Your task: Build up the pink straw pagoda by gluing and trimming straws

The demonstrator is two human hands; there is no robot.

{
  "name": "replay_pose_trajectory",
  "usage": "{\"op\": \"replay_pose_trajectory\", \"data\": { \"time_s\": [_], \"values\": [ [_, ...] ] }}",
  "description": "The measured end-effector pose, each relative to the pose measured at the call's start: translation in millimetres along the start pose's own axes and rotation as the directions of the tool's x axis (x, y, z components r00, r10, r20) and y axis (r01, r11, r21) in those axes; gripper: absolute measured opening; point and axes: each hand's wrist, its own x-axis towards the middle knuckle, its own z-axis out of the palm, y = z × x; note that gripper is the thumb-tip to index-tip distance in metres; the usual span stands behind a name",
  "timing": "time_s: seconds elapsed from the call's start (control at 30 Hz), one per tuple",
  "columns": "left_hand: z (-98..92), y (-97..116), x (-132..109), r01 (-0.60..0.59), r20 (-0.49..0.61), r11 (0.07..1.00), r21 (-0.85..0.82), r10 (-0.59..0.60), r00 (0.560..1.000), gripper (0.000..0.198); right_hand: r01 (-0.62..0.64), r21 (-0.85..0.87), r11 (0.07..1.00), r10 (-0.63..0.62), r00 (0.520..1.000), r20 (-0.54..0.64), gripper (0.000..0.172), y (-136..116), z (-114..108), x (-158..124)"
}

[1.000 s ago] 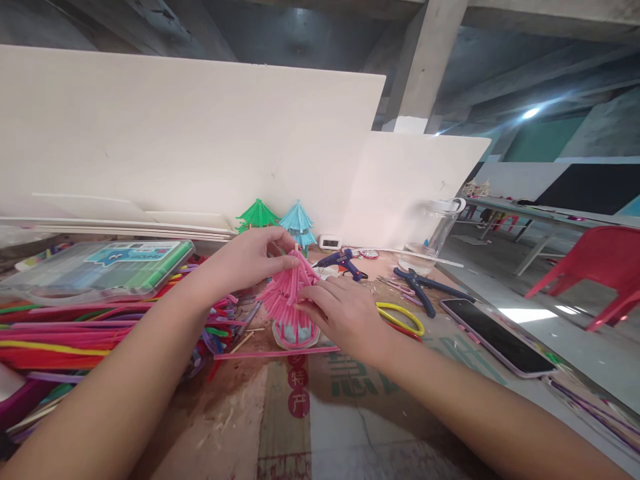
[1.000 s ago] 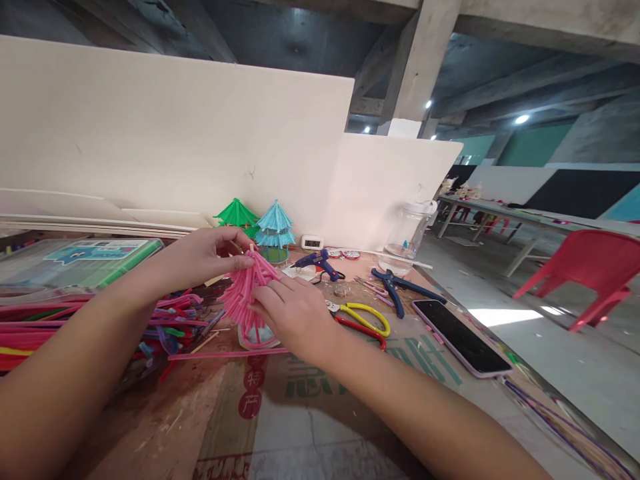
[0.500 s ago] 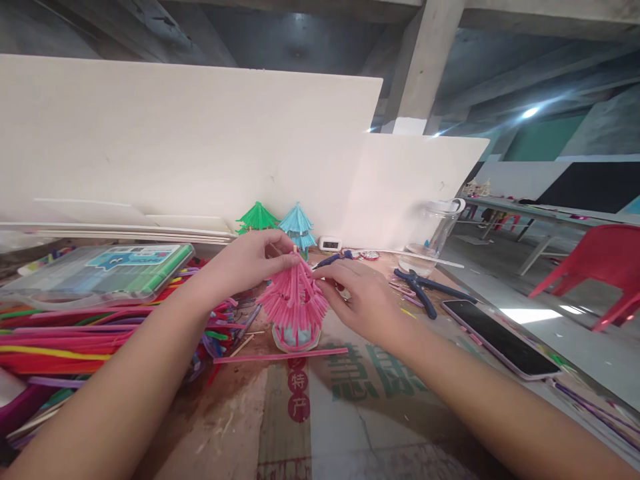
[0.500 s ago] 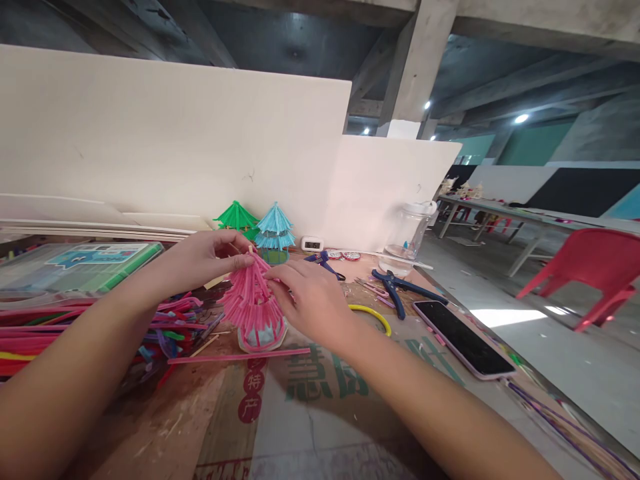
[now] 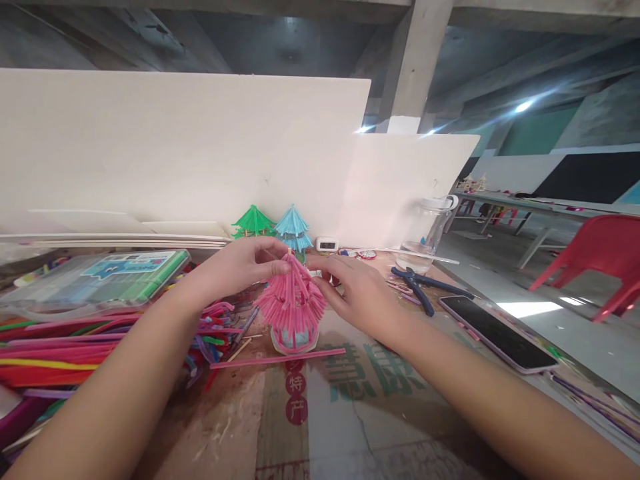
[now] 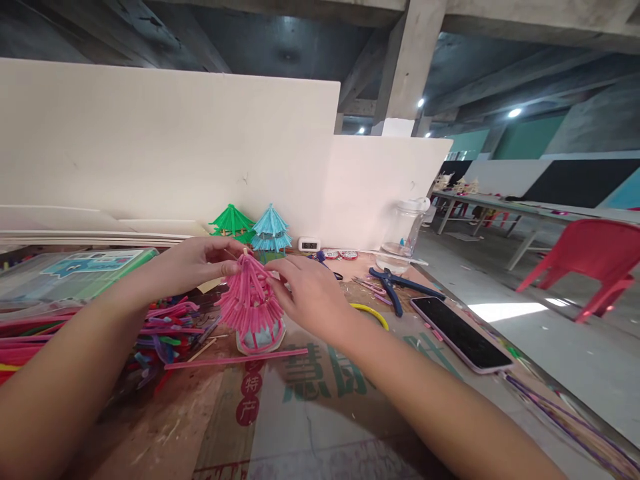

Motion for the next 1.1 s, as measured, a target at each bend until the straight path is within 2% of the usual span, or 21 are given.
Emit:
{"op": "replay_pose_trajectory", "data": {
  "time_s": [0.13,0.2,0.27,0.37,0.43,0.6,0.77,0.97,1.07,1.1],
  "values": [
    [-1.5,-1.6,0.7,0.033,-0.223,0.999,0.004,-0.031,0.974,0.045,-0.078,-0.002,0.997,0.077,0.996,-0.041,0.021,8.9,-2.1,1.5],
    [-3.0,-0.4,0.0,0.092,-0.327,0.996,-0.001,-0.087,0.941,0.043,-0.124,0.023,0.992,0.126,0.988,-0.093,0.021,20.1,4.2,-0.2],
    [-4.7,1.8,-1.2,0.148,-0.374,0.989,-0.013,-0.142,0.917,0.038,-0.206,0.075,0.976,0.215,0.966,-0.143,0.023,34.4,15.4,-4.1],
    [-5.9,5.5,-2.8,0.159,-0.378,0.986,-0.049,-0.166,0.911,0.034,-0.377,0.044,0.925,0.379,0.925,-0.035,0.027,55.8,34.4,-12.0],
    [-5.2,6.7,-2.8,0.132,-0.367,0.989,-0.067,-0.148,0.918,0.033,-0.419,-0.008,0.908,0.419,0.908,0.014,0.028,67.3,44.9,-17.6],
    [0.1,1.8,0.3,0.02,-0.413,0.998,-0.063,-0.044,0.91,0.029,-0.401,-0.118,0.909,0.414,0.901,0.131,0.022,83.9,64.3,-30.0],
    [1.8,-1.0,1.5,-0.034,-0.393,0.999,0.014,0.036,0.919,0.031,-0.429,-0.177,0.886,0.462,0.851,0.25,0.022,87.6,76.7,-35.1],
    [4.1,5.7,-6.6,0.069,-0.418,0.992,0.11,-0.017,0.908,0.041,-0.449,-0.19,0.873,0.487,0.822,0.296,0.022,87.5,78.0,-34.3],
    [10.7,0.6,-9.9,0.027,-0.443,1.0,-0.014,-0.031,0.896,0.028,-0.449,-0.187,0.874,0.486,0.819,0.305,0.023,86.9,77.4,-33.5],
    [13.1,-1.5,-10.2,0.018,-0.444,0.998,-0.057,-0.041,0.895,0.029,-0.449,-0.186,0.874,0.486,0.818,0.307,0.023,86.6,77.3,-33.2]
  ]
}}
